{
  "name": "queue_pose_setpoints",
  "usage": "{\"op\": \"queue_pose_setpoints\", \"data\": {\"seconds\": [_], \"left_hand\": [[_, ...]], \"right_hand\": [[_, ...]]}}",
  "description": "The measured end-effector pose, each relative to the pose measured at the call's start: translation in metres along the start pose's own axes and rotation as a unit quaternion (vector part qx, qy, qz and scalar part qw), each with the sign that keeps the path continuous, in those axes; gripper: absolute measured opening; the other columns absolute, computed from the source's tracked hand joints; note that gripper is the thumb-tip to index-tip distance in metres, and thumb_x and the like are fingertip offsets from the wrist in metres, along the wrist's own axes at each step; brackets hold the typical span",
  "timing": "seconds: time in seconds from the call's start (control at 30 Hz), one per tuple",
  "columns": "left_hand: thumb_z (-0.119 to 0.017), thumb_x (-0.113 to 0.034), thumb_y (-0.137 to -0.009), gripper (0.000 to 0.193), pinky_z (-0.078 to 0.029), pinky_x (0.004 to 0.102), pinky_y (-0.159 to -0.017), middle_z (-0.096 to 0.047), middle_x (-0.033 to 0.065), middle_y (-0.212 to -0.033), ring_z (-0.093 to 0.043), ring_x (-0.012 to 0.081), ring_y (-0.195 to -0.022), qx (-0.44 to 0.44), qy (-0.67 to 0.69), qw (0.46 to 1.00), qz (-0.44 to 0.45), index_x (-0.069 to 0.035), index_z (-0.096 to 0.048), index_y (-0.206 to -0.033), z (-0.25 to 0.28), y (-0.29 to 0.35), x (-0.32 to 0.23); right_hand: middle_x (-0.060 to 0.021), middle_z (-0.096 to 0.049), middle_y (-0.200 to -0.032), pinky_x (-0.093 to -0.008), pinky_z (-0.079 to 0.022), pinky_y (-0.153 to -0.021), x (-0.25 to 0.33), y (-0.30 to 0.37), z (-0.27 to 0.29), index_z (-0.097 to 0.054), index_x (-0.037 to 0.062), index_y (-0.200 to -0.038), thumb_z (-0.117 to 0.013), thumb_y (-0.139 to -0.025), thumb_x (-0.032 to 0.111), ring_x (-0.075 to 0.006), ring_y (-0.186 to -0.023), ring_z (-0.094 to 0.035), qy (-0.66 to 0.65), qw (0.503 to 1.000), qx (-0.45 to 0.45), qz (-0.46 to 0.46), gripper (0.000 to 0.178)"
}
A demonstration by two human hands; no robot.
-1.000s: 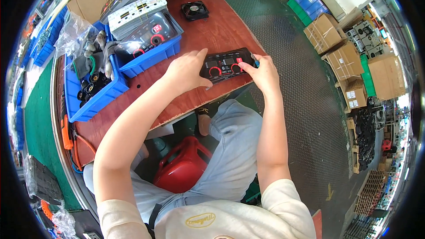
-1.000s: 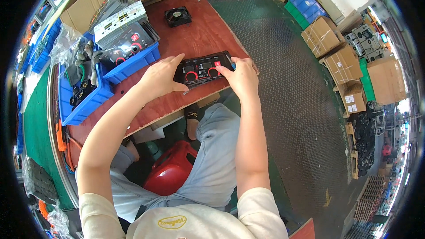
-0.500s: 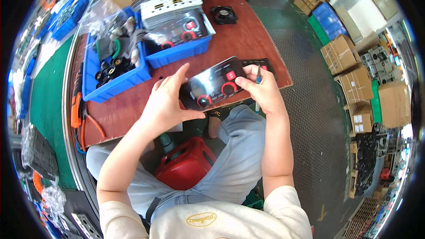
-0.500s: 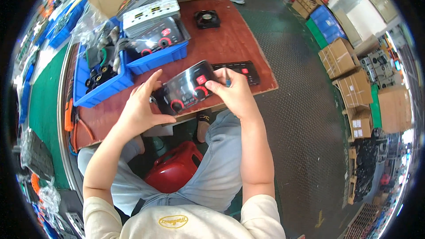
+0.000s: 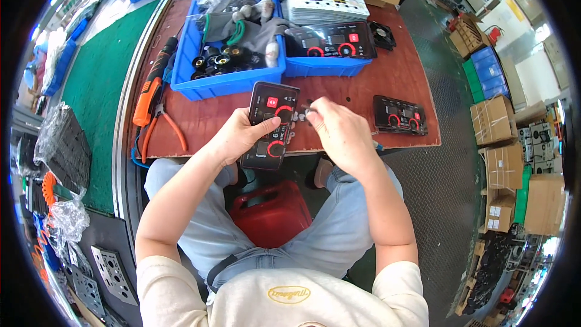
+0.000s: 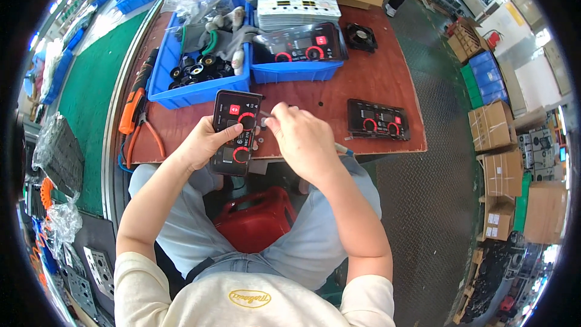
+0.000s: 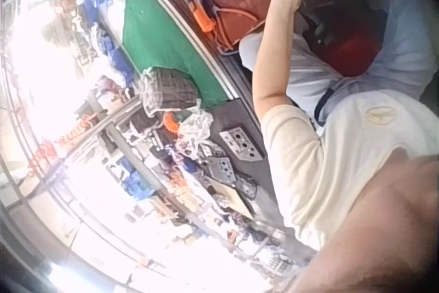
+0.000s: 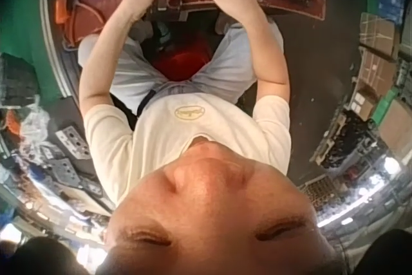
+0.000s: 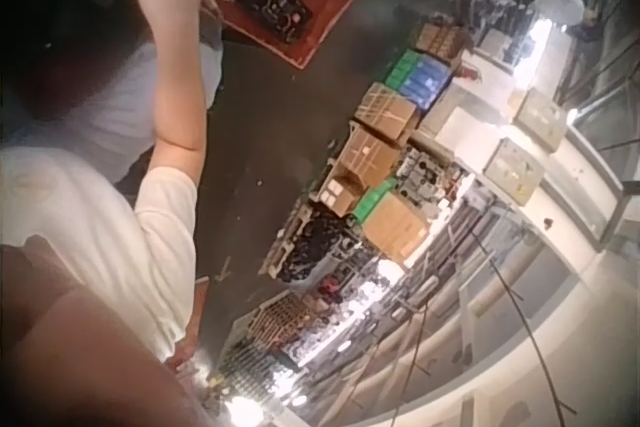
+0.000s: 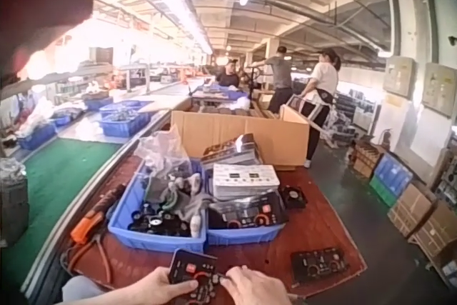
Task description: Assembling internal plastic components and buttons into a handheld electronic module casing.
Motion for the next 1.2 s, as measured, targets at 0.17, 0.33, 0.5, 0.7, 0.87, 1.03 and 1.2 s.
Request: {"op": "queue_pose_setpoints", "data": {"seconds": [0.17,0.33,0.5,0.7,0.87,1.03,1.2], "left_hand": [[-0.061,-0.014,-0.093,0.022,-0.053,0.0260,-0.071,-0.070,0.0050,-0.091,-0.062,0.0073,-0.080,-0.040,-0.046,0.997,-0.040,-0.001,-0.064,-0.110,0.010,0.002,0.012],[-0.060,-0.011,-0.093,0.019,-0.049,0.0253,-0.066,-0.068,0.0016,-0.085,-0.055,0.0046,-0.074,-0.063,-0.107,0.986,-0.114,0.000,-0.064,-0.108,0.006,0.005,0.014],[-0.058,-0.007,-0.091,0.020,-0.049,0.0282,-0.066,-0.067,0.0095,-0.078,-0.057,0.0074,-0.071,-0.115,-0.229,0.953,-0.165,0.000,-0.062,-0.110,-0.001,0.008,0.012],[-0.058,-0.007,-0.092,0.017,-0.047,0.0279,-0.062,-0.064,0.0091,-0.072,-0.055,0.0082,-0.068,-0.145,-0.298,0.913,-0.238,0.000,-0.062,-0.106,-0.014,0.008,0.013],[-0.062,-0.015,-0.092,0.022,-0.055,0.0285,-0.068,-0.069,0.0076,-0.087,-0.065,0.0114,-0.076,-0.058,0.055,0.995,-0.060,-0.001,-0.064,-0.108,0.000,0.004,0.011],[-0.062,-0.017,-0.091,0.028,-0.058,0.0357,-0.075,-0.067,0.0135,-0.096,-0.068,0.0227,-0.085,0.009,0.183,0.983,0.009,-0.001,-0.058,-0.114,-0.008,0.008,0.003],[-0.065,-0.020,-0.089,0.035,-0.059,0.0395,-0.074,-0.066,0.0143,-0.094,-0.069,0.0266,-0.085,0.045,0.231,0.971,0.038,0.000,-0.054,-0.115,-0.015,0.013,-0.003]], "right_hand": [[-0.0075,-0.061,-0.070,-0.0377,-0.050,-0.057,0.014,-0.002,-0.028,-0.055,0.0085,-0.082,-0.059,-0.088,0.022,-0.0250,-0.072,-0.063,0.066,0.995,-0.004,0.077,0.016],[-0.0089,-0.061,-0.072,-0.0391,-0.049,-0.059,0.021,-0.006,-0.035,-0.057,0.0078,-0.082,-0.059,-0.088,0.019,-0.0266,-0.072,-0.062,0.091,0.994,0.019,0.058,0.013],[-0.0105,-0.062,-0.067,-0.0415,-0.049,-0.055,0.024,-0.009,-0.042,-0.057,0.0073,-0.083,-0.058,-0.087,0.017,-0.0292,-0.064,-0.064,0.082,0.996,0.010,0.019,0.011],[-0.0141,-0.064,-0.067,-0.0417,-0.051,-0.056,0.026,-0.011,-0.044,-0.058,0.0050,-0.085,-0.053,-0.090,0.020,-0.0310,-0.065,-0.065,0.096,0.994,0.043,-0.026,0.016],[-0.0140,-0.065,-0.082,-0.0357,-0.050,-0.069,0.018,-0.015,-0.006,-0.059,0.0001,-0.100,-0.062,-0.086,0.028,-0.0255,-0.080,-0.066,-0.067,0.980,0.151,-0.108,0.031],[-0.0046,-0.065,-0.087,-0.0276,-0.048,-0.074,-0.005,-0.015,-0.011,-0.061,-0.0005,-0.108,-0.062,-0.085,0.003,-0.0109,-0.083,-0.060,-0.417,0.892,0.099,-0.143,0.024],[-0.0013,-0.066,-0.086,-0.0258,-0.049,-0.072,-0.006,-0.014,-0.013,-0.066,-0.0022,-0.095,-0.062,-0.087,0.000,-0.0084,-0.078,-0.060,-0.553,0.811,0.119,-0.150,0.009]]}}
Point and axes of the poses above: each hand's wrist, its own y-axis away from the middle knuckle, its own z-axis out of the back of the hand, x = y × z, the point moved 1 cm from there along -y, towards the middle knuckle
